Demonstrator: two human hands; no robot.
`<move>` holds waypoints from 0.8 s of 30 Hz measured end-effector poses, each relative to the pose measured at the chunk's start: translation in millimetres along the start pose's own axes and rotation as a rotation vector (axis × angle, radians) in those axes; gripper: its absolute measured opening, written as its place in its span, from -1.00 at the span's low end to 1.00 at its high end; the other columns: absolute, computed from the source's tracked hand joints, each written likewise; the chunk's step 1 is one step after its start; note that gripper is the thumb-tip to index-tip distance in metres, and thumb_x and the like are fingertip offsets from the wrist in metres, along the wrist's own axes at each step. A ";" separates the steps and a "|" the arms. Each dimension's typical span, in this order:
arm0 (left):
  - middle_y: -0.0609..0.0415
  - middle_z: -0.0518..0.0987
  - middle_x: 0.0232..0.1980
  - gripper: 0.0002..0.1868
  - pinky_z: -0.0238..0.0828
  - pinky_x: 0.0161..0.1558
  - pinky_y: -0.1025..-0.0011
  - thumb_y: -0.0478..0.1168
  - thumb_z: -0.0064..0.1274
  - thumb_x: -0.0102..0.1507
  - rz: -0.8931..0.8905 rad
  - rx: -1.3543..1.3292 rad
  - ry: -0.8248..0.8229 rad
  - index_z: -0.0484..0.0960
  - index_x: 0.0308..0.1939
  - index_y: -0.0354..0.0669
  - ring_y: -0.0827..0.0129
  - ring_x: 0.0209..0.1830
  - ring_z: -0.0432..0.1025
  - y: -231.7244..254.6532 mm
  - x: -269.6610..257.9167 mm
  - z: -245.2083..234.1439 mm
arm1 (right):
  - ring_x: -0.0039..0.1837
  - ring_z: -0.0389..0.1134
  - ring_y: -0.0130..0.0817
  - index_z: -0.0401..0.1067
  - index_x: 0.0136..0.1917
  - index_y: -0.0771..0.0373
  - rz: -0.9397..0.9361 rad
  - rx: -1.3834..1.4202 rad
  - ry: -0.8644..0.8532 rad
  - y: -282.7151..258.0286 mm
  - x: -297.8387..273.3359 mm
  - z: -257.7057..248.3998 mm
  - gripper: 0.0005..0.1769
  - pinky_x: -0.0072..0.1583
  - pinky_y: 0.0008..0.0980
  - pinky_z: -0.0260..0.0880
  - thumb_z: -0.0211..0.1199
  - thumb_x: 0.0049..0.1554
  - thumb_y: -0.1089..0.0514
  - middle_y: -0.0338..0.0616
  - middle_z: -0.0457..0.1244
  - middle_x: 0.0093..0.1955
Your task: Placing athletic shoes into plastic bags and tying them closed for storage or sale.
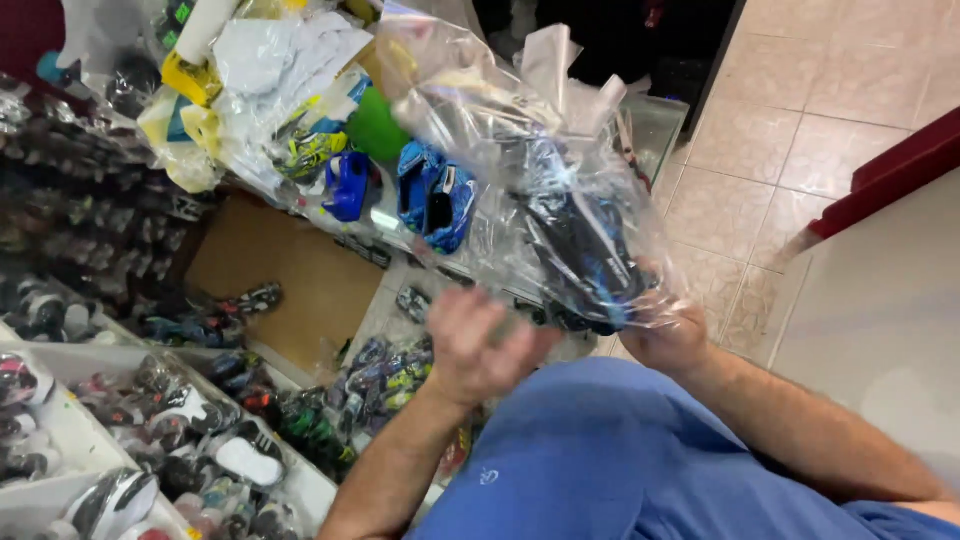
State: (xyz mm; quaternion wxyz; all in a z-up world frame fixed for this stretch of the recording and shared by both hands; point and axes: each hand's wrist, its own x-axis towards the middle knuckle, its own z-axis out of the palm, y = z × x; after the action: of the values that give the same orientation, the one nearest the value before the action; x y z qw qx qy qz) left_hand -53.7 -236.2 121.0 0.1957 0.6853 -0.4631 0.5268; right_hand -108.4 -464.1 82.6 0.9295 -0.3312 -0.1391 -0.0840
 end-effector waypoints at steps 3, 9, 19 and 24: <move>-0.36 0.25 0.40 -0.12 0.12 0.43 -0.15 0.24 0.24 0.23 -0.307 -0.151 -0.016 0.23 0.39 -0.21 -0.24 0.41 0.19 -32.1 14.2 18.5 | -0.20 0.47 -0.04 0.44 -0.21 0.45 0.080 0.582 0.094 -37.4 25.0 54.5 -0.78 -0.07 -0.21 0.48 0.10 0.24 0.30 0.23 0.38 -0.22; -0.21 0.53 0.03 -0.45 0.49 0.12 0.02 0.05 0.16 0.32 -0.314 -0.264 0.059 0.52 0.10 -0.42 -0.13 0.02 0.49 -48.8 69.7 33.3 | 0.10 0.49 0.12 0.46 0.16 0.57 -0.059 0.355 -0.090 -74.2 40.9 114.3 -0.72 0.17 -0.09 0.52 0.17 0.24 0.31 0.27 0.42 -0.01; -0.25 0.29 0.15 0.12 0.21 0.35 -0.02 0.62 0.08 0.02 -0.445 -0.382 0.013 0.30 0.12 -0.38 -0.17 0.22 0.23 -34.4 36.6 65.6 | 0.24 0.36 0.39 0.25 0.29 0.73 -0.217 0.315 -0.237 -46.5 48.4 38.0 -0.53 0.25 0.37 0.38 -0.02 0.22 0.29 0.56 0.29 0.15; -0.04 0.25 -0.04 -0.48 0.32 -0.08 0.36 0.15 -0.12 0.42 -0.423 -0.539 0.094 0.23 0.02 -0.29 0.17 -0.12 0.21 -52.2 46.4 75.2 | 0.05 0.38 0.28 0.34 0.16 0.65 -0.233 0.311 -0.242 -39.4 50.6 15.6 -0.62 0.04 0.19 0.42 -0.01 0.23 0.24 0.44 0.31 0.01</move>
State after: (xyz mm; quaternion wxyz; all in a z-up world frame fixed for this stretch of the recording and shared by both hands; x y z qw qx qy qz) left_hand 31.7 -287.2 146.6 0.4960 0.6647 -0.4237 0.3643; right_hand -73.4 -487.6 133.5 0.9299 -0.1734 -0.2982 -0.1279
